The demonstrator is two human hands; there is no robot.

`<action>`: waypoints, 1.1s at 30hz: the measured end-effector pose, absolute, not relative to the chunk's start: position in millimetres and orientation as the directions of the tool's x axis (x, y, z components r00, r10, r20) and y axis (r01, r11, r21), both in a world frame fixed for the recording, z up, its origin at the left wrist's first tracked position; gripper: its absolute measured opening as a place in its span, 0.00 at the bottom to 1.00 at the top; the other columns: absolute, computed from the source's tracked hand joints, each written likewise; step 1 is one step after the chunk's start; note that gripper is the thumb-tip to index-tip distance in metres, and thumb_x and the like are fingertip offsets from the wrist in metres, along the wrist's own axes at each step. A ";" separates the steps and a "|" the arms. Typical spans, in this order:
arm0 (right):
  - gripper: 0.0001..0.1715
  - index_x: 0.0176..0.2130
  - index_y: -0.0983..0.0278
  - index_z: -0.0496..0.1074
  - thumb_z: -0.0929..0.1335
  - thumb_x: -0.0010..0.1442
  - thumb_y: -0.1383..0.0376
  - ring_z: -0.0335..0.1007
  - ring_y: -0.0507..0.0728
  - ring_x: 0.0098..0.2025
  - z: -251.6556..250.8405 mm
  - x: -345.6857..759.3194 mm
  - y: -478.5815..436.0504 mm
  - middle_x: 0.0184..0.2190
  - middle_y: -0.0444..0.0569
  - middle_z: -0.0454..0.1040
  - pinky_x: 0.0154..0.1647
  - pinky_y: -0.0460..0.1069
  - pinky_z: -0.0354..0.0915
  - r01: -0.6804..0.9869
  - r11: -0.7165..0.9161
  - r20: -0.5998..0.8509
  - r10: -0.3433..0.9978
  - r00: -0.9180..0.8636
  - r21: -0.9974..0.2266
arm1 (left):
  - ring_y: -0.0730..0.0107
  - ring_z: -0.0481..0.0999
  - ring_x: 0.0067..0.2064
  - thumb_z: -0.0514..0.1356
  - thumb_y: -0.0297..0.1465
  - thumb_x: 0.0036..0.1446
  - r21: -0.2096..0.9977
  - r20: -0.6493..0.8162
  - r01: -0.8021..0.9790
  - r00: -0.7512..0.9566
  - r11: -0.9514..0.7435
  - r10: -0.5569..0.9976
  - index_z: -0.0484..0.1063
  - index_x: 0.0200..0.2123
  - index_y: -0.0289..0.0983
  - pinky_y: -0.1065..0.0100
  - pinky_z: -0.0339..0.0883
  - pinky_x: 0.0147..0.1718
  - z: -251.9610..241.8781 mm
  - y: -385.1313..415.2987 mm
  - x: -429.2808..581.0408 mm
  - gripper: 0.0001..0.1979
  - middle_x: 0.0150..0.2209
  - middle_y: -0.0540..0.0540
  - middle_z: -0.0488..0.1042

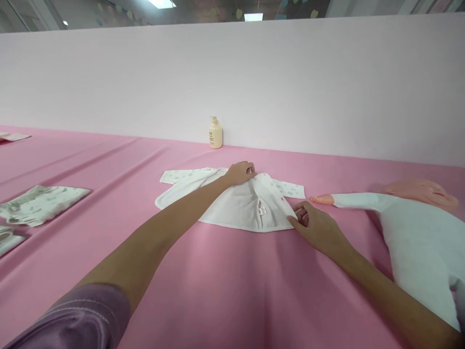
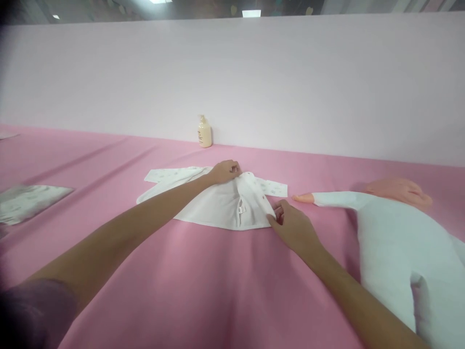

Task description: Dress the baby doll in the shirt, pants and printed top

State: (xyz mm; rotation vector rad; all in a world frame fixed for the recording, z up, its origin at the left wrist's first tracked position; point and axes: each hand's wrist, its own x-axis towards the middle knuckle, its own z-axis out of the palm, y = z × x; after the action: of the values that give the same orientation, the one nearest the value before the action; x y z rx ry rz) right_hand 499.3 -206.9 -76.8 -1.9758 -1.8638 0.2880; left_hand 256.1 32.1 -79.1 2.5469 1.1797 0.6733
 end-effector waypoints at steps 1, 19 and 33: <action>0.16 0.46 0.59 0.71 0.67 0.65 0.51 0.78 0.65 0.41 -78.5 498.2 -207.4 0.39 0.51 0.80 0.37 0.58 0.72 0.916 0.028 0.208 0.976 0.061 -0.401 | 0.58 0.79 0.47 0.59 0.40 0.68 0.406 0.315 0.668 0.538 -0.624 0.782 0.76 0.44 0.41 0.57 0.70 0.50 -80.6 31.2 260.5 0.11 0.46 0.44 0.80; 0.38 0.81 0.51 0.45 0.56 0.79 0.48 0.40 0.66 0.82 -77.6 472.6 -223.1 0.81 0.47 0.45 0.80 0.70 0.48 0.871 0.442 0.071 0.896 -0.438 -0.214 | 0.48 0.49 0.80 0.45 0.51 0.74 0.171 0.190 0.636 0.728 -0.753 0.658 0.57 0.77 0.41 0.43 0.38 0.78 -91.6 -14.6 278.1 0.36 0.80 0.41 0.50; 0.24 0.66 0.62 0.70 0.61 0.76 0.61 0.71 0.68 0.66 -40.7 405.8 -299.0 0.63 0.59 0.76 0.67 0.68 0.66 0.859 0.494 0.405 0.818 -0.408 -0.132 | 0.55 0.75 0.60 0.49 0.43 0.76 0.491 0.481 0.463 0.561 -0.737 0.673 0.73 0.56 0.42 0.48 0.64 0.66 -31.3 -165.4 222.3 0.18 0.59 0.43 0.78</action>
State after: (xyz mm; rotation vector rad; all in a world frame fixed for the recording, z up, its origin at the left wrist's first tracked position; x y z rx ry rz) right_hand 405.8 -299.0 -40.7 -1.3895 -2.3257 -0.1339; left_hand 222.3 -165.4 -31.3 2.4893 0.9353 0.9602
